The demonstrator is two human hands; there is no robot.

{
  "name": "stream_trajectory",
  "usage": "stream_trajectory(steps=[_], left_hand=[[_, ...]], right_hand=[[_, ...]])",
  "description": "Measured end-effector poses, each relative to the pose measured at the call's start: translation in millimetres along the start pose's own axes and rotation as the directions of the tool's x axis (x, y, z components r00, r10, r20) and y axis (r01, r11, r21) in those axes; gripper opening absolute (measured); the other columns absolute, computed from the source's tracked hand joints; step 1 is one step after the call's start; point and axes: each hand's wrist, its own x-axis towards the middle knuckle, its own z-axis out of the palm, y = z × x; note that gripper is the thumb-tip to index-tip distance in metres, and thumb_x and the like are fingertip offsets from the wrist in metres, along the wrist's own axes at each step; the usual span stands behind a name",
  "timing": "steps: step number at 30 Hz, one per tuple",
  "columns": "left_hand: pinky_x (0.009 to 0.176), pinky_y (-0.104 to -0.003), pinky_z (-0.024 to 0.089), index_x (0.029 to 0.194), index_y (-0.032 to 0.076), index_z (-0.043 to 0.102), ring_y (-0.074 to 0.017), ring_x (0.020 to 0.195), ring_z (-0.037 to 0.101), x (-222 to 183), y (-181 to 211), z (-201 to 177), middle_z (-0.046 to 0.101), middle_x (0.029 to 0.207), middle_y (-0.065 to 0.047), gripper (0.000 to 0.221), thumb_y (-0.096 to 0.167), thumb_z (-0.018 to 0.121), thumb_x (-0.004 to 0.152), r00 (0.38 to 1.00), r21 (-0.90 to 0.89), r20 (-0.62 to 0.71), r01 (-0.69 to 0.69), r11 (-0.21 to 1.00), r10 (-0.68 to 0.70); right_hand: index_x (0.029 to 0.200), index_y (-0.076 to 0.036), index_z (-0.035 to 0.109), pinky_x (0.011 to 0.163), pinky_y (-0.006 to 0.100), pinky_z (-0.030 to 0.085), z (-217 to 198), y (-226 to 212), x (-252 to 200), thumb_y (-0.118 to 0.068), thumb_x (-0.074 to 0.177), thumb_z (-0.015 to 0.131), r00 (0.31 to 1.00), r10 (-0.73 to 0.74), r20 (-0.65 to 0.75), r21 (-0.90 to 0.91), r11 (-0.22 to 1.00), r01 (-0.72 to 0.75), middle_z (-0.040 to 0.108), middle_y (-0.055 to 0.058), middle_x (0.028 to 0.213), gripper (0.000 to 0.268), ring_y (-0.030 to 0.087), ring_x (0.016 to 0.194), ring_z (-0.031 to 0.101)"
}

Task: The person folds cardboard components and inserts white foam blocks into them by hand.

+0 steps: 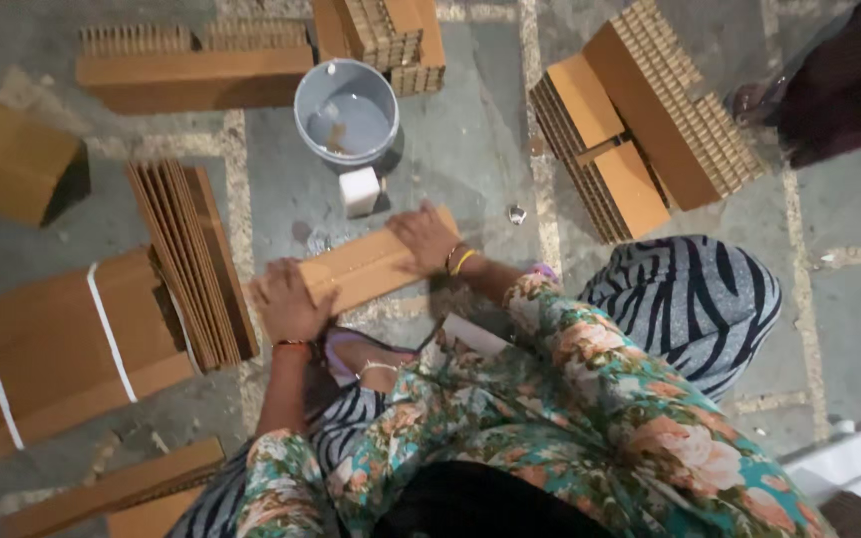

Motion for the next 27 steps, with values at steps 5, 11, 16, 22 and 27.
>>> stream_trajectory(steps=[5, 11, 16, 22, 27], left_hand=[[0.119, -0.066, 0.011, 0.151, -0.002, 0.036, -0.0350, 0.145, 0.033, 15, 33, -43, 0.043, 0.151, -0.021, 0.128, 0.085, 0.067, 0.061, 0.969, -0.064, 0.201, -0.133, 0.989, 0.143], [0.115, -0.071, 0.011, 0.148, -0.001, 0.038, -0.0357, 0.140, 0.036, 30, 53, -54, 0.045, 0.148, -0.017, 0.126, 0.078, 0.077, 0.058, 0.950, 0.054, 0.287, -0.141, 0.989, 0.120], [0.118, -0.067, 0.019, 0.142, 0.003, 0.045, -0.0336, 0.135, 0.043, 25, 54, -44, 0.052, 0.139, -0.013, 0.115, 0.063, 0.086, 0.053, 0.974, -0.042, 0.219, -0.056, 0.998, 0.064], [0.110, -0.062, 0.028, 0.135, 0.001, 0.049, -0.0367, 0.124, 0.050, 30, 46, -39, 0.057, 0.129, -0.018, 0.110, 0.057, 0.087, 0.049, 0.990, -0.150, 0.012, -0.137, 0.979, 0.140], [0.109, -0.062, 0.029, 0.133, -0.001, 0.049, -0.0385, 0.119, 0.051, 31, 47, -40, 0.057, 0.124, -0.020, 0.113, 0.062, 0.089, 0.049, 0.989, -0.245, 0.022, -0.138, 0.960, 0.147]], right_hand=[[0.155, -0.001, 0.030, 0.118, 0.065, 0.015, -31, -40, 11, -0.075, 0.067, 0.071, 0.992, -0.016, 0.128, 0.072, 0.997, 0.007, 0.041, 0.022, 0.153, 0.122, 0.039, 0.145, 0.033], [0.153, 0.004, 0.026, 0.114, 0.066, 0.017, -35, -71, 37, -0.081, 0.060, 0.072, 0.970, -0.071, 0.234, 0.017, 0.997, 0.069, 0.038, 0.029, 0.149, 0.134, 0.044, 0.141, 0.032], [0.152, 0.000, 0.042, 0.108, 0.062, 0.030, -5, -77, 31, -0.081, 0.064, 0.067, 0.983, -0.122, -0.137, 0.149, 0.979, 0.142, 0.053, 0.023, 0.136, 0.122, 0.041, 0.125, 0.048], [0.147, 0.001, 0.050, 0.102, 0.061, 0.036, 8, -68, 34, -0.083, 0.062, 0.067, 0.955, -0.159, -0.250, 0.155, 0.967, 0.202, 0.057, 0.021, 0.131, 0.120, 0.040, 0.117, 0.054], [0.149, 0.000, 0.051, 0.100, 0.057, 0.040, -11, -68, 32, -0.081, 0.069, 0.067, 0.967, -0.156, -0.201, 0.199, 0.960, 0.197, 0.058, 0.021, 0.129, 0.115, 0.039, 0.118, 0.055]])
